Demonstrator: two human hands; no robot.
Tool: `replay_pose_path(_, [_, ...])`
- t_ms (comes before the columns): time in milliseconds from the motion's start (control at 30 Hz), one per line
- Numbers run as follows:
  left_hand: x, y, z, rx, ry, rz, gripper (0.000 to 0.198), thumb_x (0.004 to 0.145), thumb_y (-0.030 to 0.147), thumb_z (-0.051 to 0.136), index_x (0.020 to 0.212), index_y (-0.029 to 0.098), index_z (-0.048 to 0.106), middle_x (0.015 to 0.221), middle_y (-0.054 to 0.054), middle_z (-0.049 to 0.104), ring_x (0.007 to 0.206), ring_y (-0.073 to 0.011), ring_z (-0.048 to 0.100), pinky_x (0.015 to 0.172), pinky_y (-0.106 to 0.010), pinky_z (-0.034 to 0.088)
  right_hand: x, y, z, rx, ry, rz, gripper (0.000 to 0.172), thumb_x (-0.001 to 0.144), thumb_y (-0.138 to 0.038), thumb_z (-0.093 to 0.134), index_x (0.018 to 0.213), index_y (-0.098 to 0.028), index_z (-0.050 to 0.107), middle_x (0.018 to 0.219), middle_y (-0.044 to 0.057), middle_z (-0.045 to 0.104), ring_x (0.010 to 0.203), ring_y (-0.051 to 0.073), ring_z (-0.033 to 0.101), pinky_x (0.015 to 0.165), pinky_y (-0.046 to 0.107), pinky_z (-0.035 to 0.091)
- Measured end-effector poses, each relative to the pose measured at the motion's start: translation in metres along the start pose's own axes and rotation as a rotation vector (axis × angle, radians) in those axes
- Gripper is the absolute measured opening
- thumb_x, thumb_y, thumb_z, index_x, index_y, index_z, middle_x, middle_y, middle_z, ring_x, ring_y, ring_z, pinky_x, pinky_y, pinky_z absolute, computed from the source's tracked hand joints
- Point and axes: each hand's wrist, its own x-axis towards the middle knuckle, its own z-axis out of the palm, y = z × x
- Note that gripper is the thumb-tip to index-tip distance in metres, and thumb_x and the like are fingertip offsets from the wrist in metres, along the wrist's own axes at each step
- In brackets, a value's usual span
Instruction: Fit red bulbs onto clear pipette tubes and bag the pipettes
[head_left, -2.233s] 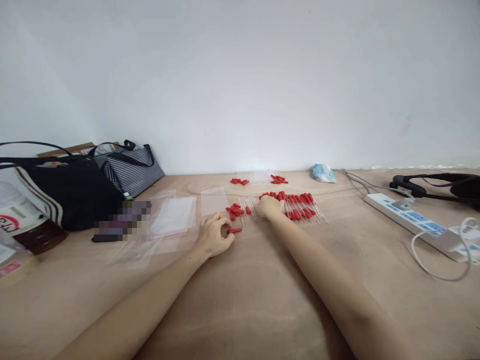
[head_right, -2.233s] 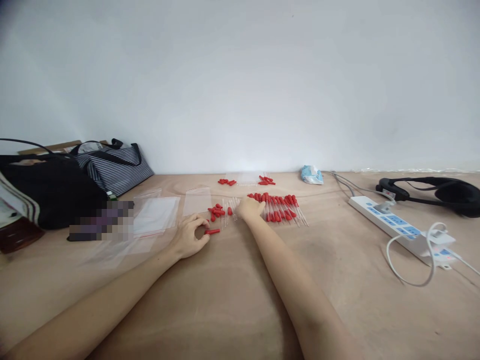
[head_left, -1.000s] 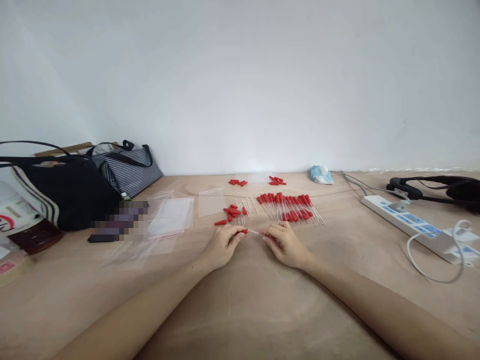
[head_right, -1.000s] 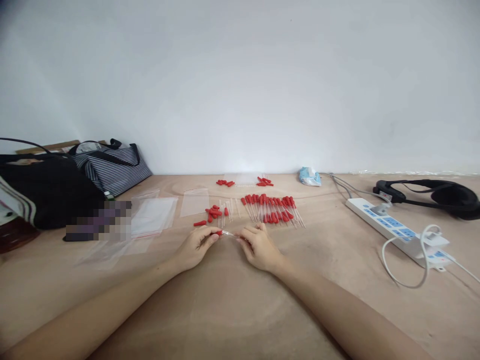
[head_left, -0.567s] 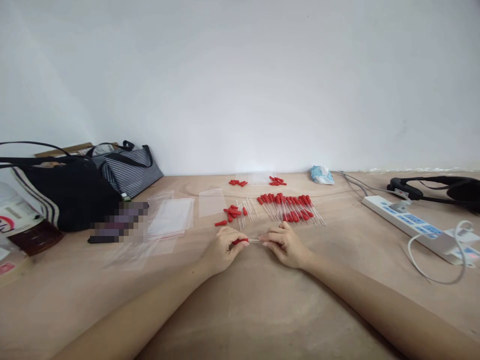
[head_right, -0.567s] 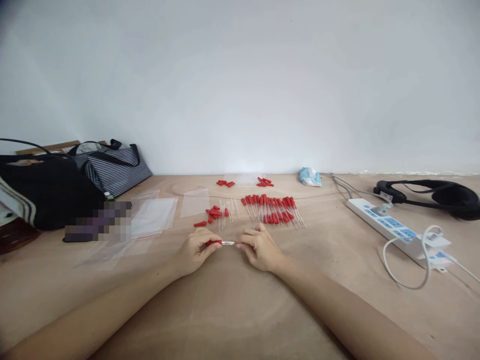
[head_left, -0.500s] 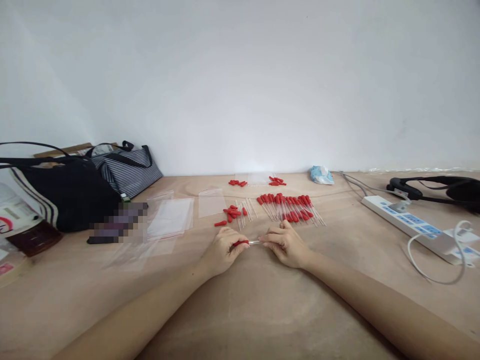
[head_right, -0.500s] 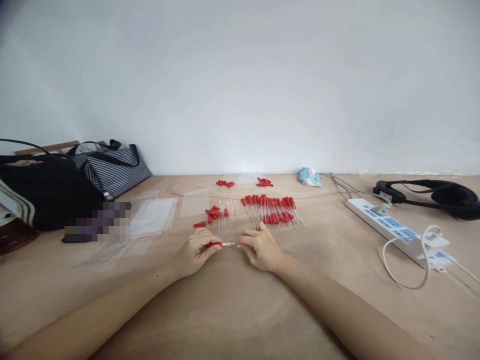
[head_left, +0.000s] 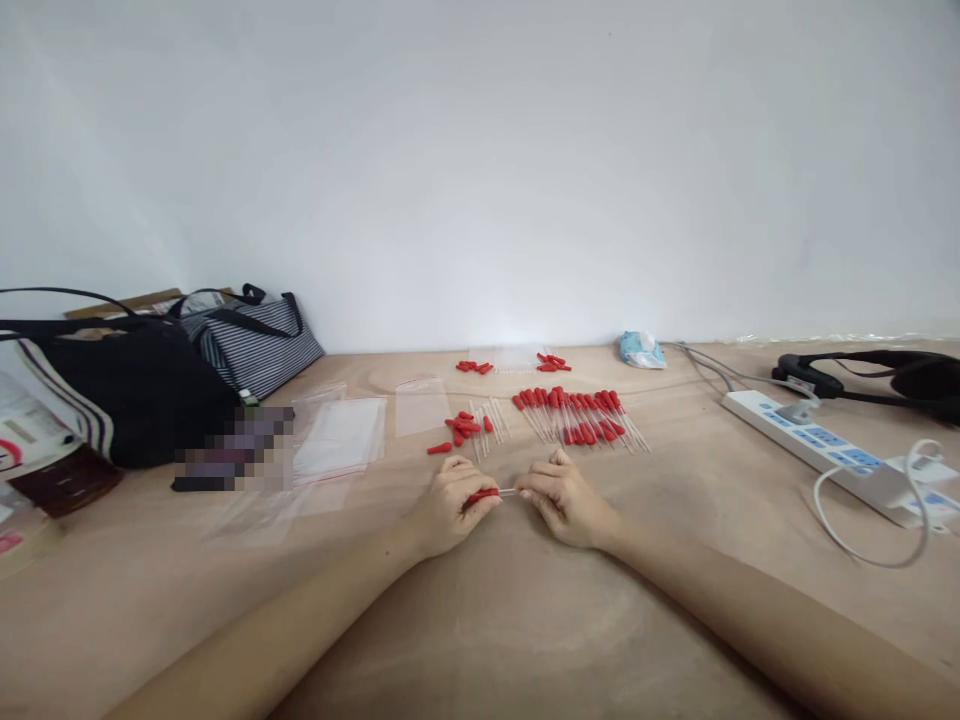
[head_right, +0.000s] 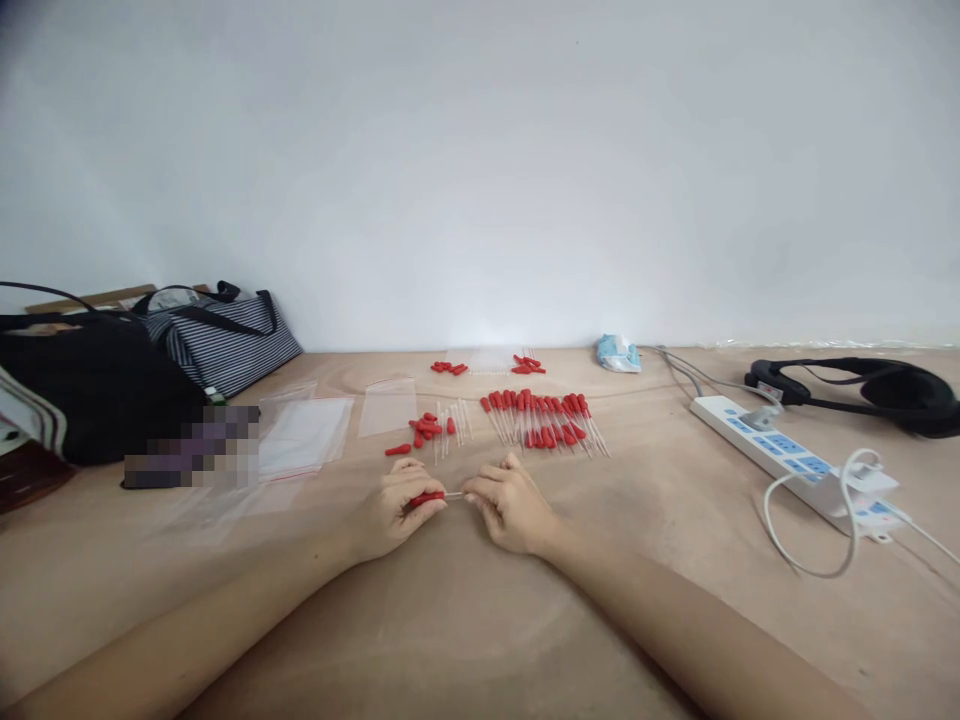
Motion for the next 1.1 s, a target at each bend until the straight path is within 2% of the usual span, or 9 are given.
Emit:
replay_pose_path(267, [0.001,0.000,0.000,-0.008,-0.031,0.041,0.020,0.084,0.028,0.042,0.076,0.019,0.058,0.071,-0.002,0.064,0.067,-0.0146,0.055,0.080,-0.033,0.035,0.002,-0.001,0.004,0.090,-0.017,0.015,0.021,0.085,-0.017,0.036,0.086,-0.017,0.057,0.072,0.003,0.059,0.066,0.013,0.050,0.066,0.028,0.029])
replay_pose_path(367, [0.003,0.001,-0.002,0.004,0.002,0.026,0.018,0.084,0.027,0.043,0.076,0.018,0.058,0.071,-0.002,0.064,0.067,-0.0144,0.055,0.078,-0.032,0.035,0.004,-0.002,0.003,0.098,-0.036,0.029,0.022,0.086,-0.017,0.034,0.090,-0.017,0.056,0.076,0.004,0.059,0.068,0.013,0.049,0.065,0.028,0.030])
replay_pose_path(500, [0.004,0.001,-0.006,0.043,0.051,0.020,0.015,0.083,0.026,0.046,0.077,0.019,0.058,0.071,-0.001,0.063,0.069,-0.0141,0.054,0.078,-0.032,0.034,0.007,-0.008,-0.005,-0.059,-0.074,0.053,0.020,0.085,-0.023,0.039,0.087,-0.019,0.058,0.078,0.004,0.060,0.075,0.016,0.049,0.067,0.030,0.028])
replay_pose_path(600, [0.002,-0.002,-0.009,0.126,0.075,0.010,0.014,0.079,0.030,0.052,0.090,0.022,0.058,0.086,-0.002,0.063,0.084,-0.0177,0.054,0.083,-0.034,0.031,0.009,-0.007,-0.013,-0.190,-0.119,0.072,0.015,0.081,-0.024,0.045,0.079,-0.020,0.060,0.076,0.004,0.061,0.077,0.017,0.049,0.069,0.032,0.027])
replay_pose_path(700, [0.000,-0.008,-0.013,0.244,0.202,-0.125,0.033,0.075,0.031,0.057,0.106,0.022,0.051,0.101,-0.005,0.057,0.095,-0.0225,0.050,0.084,-0.037,0.032,0.014,0.008,-0.019,-0.205,-0.068,0.280,0.016,0.080,-0.022,0.044,0.077,-0.019,0.060,0.075,0.004,0.062,0.075,0.016,0.053,0.068,0.030,0.029])
replay_pose_path(800, [-0.001,-0.018,-0.015,0.292,0.271,-0.265,0.028,0.072,0.029,0.059,0.098,0.019,0.051,0.095,-0.005,0.056,0.089,-0.0219,0.050,0.081,-0.037,0.035,0.028,0.033,-0.022,-0.204,0.069,0.606,0.020,0.079,-0.022,0.042,0.089,-0.018,0.059,0.080,0.004,0.065,0.073,0.016,0.056,0.065,0.026,0.032])
replay_pose_path(867, [-0.001,-0.025,-0.016,0.300,0.268,-0.319,0.025,0.070,0.030,0.062,0.090,0.019,0.052,0.088,-0.004,0.055,0.085,-0.0211,0.050,0.079,-0.036,0.037,0.040,0.047,-0.020,-0.279,0.108,0.750,0.023,0.077,-0.022,0.043,0.094,-0.017,0.057,0.082,0.006,0.065,0.078,0.019,0.057,0.066,0.026,0.032])
replay_pose_path(967, [-0.001,-0.032,-0.016,0.303,0.245,-0.368,0.024,0.067,0.032,0.064,0.084,0.019,0.053,0.085,-0.003,0.053,0.084,-0.0209,0.049,0.078,-0.035,0.038,0.057,0.058,-0.016,-0.385,0.089,0.856,0.024,0.076,-0.022,0.043,0.097,-0.016,0.055,0.082,0.008,0.066,0.081,0.022,0.058,0.069,0.029,0.031])
replay_pose_path(1100, [-0.003,-0.037,-0.017,0.253,0.223,-0.409,0.020,0.069,0.028,0.061,0.086,0.018,0.053,0.087,-0.003,0.052,0.085,-0.0202,0.050,0.078,-0.035,0.041,0.066,0.061,-0.009,-0.496,0.017,0.873,0.021,0.076,-0.021,0.042,0.091,-0.014,0.055,0.082,0.011,0.065,0.081,0.024,0.058,0.075,0.034,0.028])
